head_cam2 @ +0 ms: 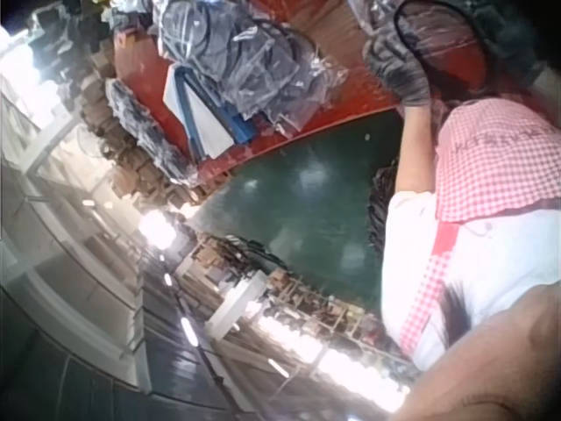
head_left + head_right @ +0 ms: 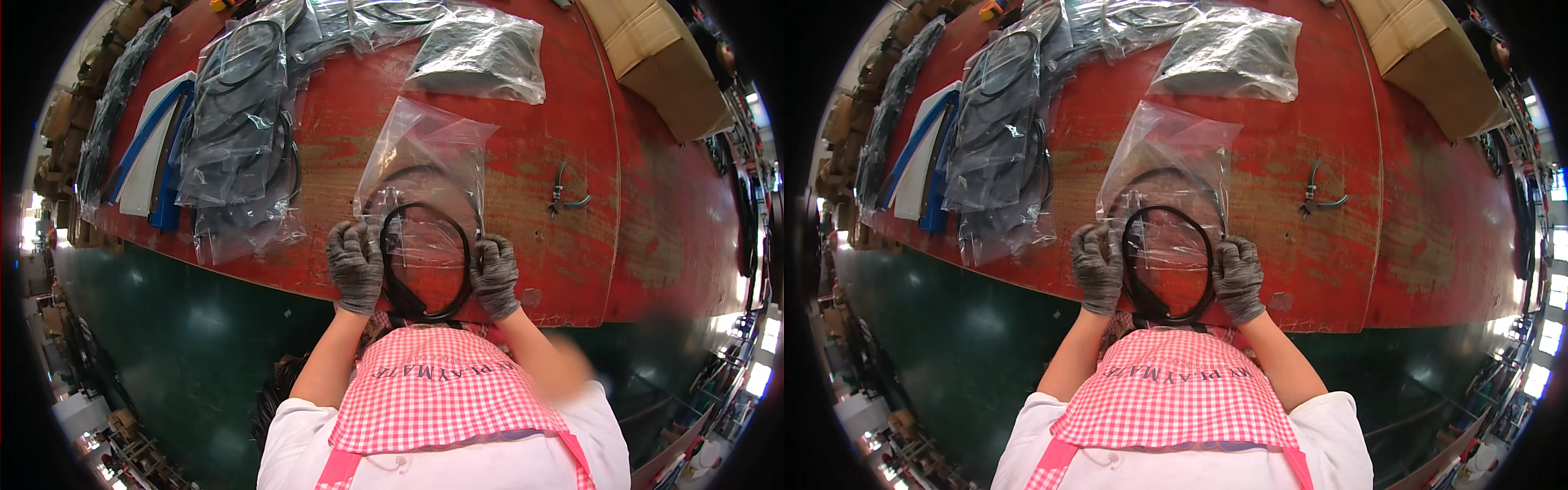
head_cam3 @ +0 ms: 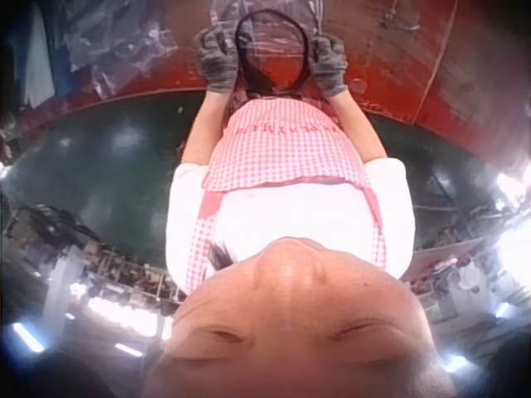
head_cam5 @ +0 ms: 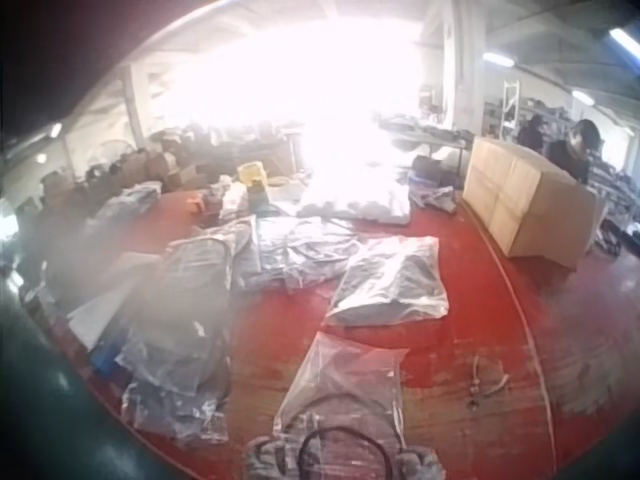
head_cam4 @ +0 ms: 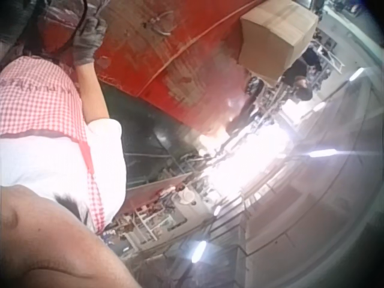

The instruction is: The recorder is packing looped black cables into plastic bags and sealing them with a heat sealer.

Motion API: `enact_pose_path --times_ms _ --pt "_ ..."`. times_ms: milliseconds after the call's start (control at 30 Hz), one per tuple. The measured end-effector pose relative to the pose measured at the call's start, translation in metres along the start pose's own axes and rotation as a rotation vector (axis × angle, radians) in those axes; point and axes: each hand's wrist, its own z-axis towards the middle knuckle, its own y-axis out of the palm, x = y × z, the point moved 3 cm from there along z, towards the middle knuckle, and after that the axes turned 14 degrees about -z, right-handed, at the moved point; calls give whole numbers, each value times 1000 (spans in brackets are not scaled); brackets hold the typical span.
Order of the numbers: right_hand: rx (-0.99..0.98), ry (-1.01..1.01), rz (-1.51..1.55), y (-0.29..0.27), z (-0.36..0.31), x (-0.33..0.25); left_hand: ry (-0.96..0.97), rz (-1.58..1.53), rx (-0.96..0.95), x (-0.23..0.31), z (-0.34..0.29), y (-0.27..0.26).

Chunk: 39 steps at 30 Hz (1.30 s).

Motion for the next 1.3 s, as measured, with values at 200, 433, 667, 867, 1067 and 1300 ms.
enact_pose_path --times_ms 200,433,667,867,1067,1300 --pt "-637 -241 19 -28 49 -8 -75 -141 -350 -27 10 8" --pt "-220 -295 -19 61 70 -16 -250 -132 -381 -25 18 15" --pt "254 -667 98 -8 47 -53 -682 -591 -209 -60 10 44" --pt "206 -512 22 24 32 -53 -738 -604 -334 -44 25 48" --pt "-258 -253 -81 31 79 -42 266 -128 -98 8 51 35" --pt "-76 -517 333 3 64 -52 -451 -480 -389 -32 44 75"
